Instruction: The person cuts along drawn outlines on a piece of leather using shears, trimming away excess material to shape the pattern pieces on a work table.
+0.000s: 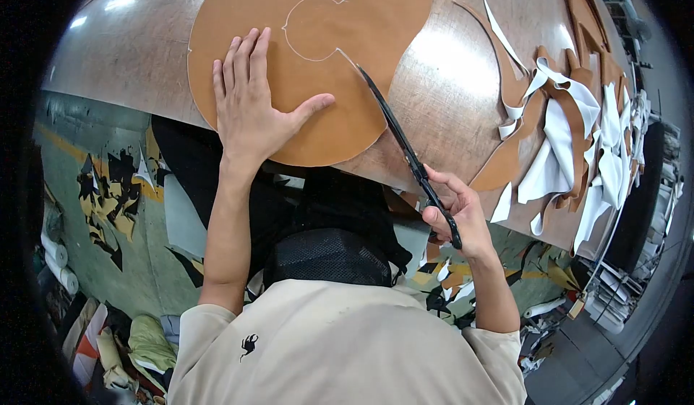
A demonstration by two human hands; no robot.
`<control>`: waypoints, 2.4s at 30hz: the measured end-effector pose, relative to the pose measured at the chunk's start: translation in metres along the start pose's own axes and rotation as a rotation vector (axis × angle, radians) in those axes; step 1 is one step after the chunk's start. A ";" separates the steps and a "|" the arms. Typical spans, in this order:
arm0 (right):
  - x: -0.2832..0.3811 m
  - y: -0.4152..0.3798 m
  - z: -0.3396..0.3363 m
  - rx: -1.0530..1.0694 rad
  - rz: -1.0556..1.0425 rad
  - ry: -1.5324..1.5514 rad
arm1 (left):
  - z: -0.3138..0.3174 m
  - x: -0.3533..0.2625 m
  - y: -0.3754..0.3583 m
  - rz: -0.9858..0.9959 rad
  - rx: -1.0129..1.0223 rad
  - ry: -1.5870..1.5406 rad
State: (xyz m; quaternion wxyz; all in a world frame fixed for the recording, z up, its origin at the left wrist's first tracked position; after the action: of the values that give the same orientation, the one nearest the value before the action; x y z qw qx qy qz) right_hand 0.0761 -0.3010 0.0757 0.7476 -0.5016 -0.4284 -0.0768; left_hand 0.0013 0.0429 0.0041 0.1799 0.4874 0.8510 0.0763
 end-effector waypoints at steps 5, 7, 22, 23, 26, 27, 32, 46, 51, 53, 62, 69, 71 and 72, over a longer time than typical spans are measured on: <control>0.003 0.000 -0.001 0.008 0.012 0.009 | 0.000 0.000 0.000 0.001 0.005 0.002; 0.003 0.000 -0.001 0.014 0.009 0.010 | -0.001 0.000 0.000 0.004 0.006 0.004; 0.014 0.010 0.002 0.045 -0.009 -0.104 | 0.002 0.001 -0.001 0.017 0.003 0.011; 0.015 0.012 0.002 0.044 -0.008 -0.109 | 0.002 0.001 -0.001 0.014 0.002 0.014; 0.019 0.017 0.005 0.044 0.000 -0.109 | 0.001 0.001 -0.001 0.004 0.004 0.013; 0.019 0.017 0.006 0.040 0.006 -0.098 | 0.002 0.001 -0.001 0.006 0.002 0.012; 0.016 0.019 0.001 0.039 0.030 -0.059 | 0.002 0.001 -0.001 0.006 0.003 0.001; 0.020 0.017 0.004 0.025 0.033 -0.071 | 0.002 0.002 -0.001 0.029 0.003 -0.014; 0.033 0.023 0.012 0.022 0.023 -0.127 | 0.001 0.001 -0.001 0.018 0.002 0.000; 0.032 0.027 0.010 0.028 0.022 -0.134 | 0.000 0.001 0.000 0.012 0.002 0.004; 0.030 0.031 0.005 0.048 0.044 -0.042 | -0.001 0.001 0.000 0.006 0.005 -0.011; 0.032 0.031 0.002 0.027 0.051 -0.096 | 0.000 0.003 0.000 0.025 0.029 -0.019; 0.033 0.033 0.000 0.022 0.055 -0.110 | -0.001 0.004 0.000 0.024 0.034 -0.020; 0.034 0.035 -0.001 0.040 0.039 -0.114 | -0.001 0.004 0.000 0.027 0.032 -0.019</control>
State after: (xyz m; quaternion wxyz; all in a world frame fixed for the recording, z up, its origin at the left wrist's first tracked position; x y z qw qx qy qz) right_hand 0.1165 -0.2746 0.0759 0.7333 -0.4984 -0.4617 -0.0251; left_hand -0.0005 0.0465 0.0038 0.1792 0.5022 0.8438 0.0602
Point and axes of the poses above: each hand's wrist, its own y-axis towards the middle knuckle, its own z-axis out of the palm, x = y × z, the point moved 1 cm from there along y, towards the middle knuckle, and after that the axes turned 9 degrees about y, right-handed, at the moved point
